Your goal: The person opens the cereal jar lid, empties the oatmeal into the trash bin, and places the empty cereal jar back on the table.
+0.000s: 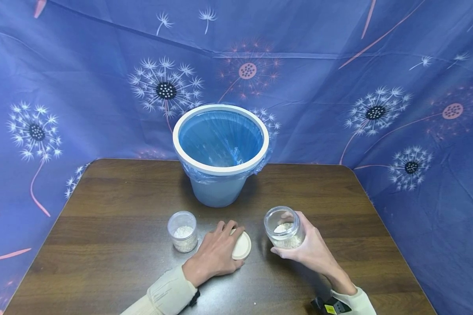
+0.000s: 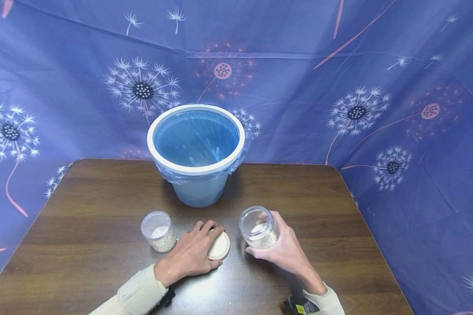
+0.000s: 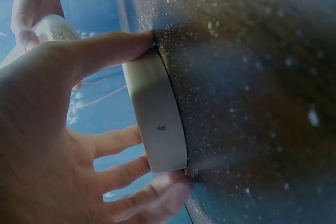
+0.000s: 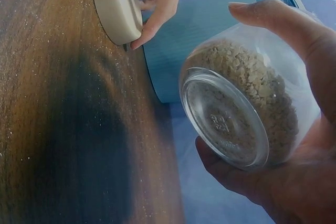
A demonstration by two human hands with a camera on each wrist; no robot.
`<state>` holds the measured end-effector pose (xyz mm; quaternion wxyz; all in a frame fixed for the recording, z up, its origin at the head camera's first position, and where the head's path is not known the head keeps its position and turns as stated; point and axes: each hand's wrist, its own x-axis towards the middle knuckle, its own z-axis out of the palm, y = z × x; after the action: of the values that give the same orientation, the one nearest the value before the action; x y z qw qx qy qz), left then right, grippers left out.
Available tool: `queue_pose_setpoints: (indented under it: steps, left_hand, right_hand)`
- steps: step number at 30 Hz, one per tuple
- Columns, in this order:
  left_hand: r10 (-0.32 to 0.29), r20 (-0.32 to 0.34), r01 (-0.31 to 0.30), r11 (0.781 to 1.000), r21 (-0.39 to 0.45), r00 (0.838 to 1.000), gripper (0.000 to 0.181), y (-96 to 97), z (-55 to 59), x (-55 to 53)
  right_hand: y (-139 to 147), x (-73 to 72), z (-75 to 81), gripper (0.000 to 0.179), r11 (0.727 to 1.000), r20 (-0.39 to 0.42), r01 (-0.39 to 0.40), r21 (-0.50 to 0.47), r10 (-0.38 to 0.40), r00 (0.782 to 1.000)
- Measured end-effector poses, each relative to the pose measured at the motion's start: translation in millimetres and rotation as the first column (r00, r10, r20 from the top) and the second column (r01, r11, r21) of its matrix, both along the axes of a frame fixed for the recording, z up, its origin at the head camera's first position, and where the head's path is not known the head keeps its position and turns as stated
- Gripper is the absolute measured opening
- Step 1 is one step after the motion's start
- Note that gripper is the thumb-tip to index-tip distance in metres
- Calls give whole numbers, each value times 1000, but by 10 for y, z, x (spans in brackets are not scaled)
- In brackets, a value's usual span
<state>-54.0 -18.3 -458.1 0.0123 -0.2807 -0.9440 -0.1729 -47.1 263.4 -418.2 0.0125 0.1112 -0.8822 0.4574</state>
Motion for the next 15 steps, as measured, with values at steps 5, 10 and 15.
queue_pose_setpoints:
  steps: [5,10,15]
  left_hand:
    - [-4,3,4,1000,-14,1000,79,-10,11,10]
    - [-5,10,5,1000,-24,1000,89,-21,9,34]
    - [-10,13,10,1000,-16,1000,96,-29,14,59]
  right_hand:
    - [-5,8,1,85,1000,-4,-3,2,3,1000]
    - [-12,12,-8,88,1000,-5,-2,5,2,1000]
    - [-12,12,-18,88,1000,-1,2,18,-2,1000]
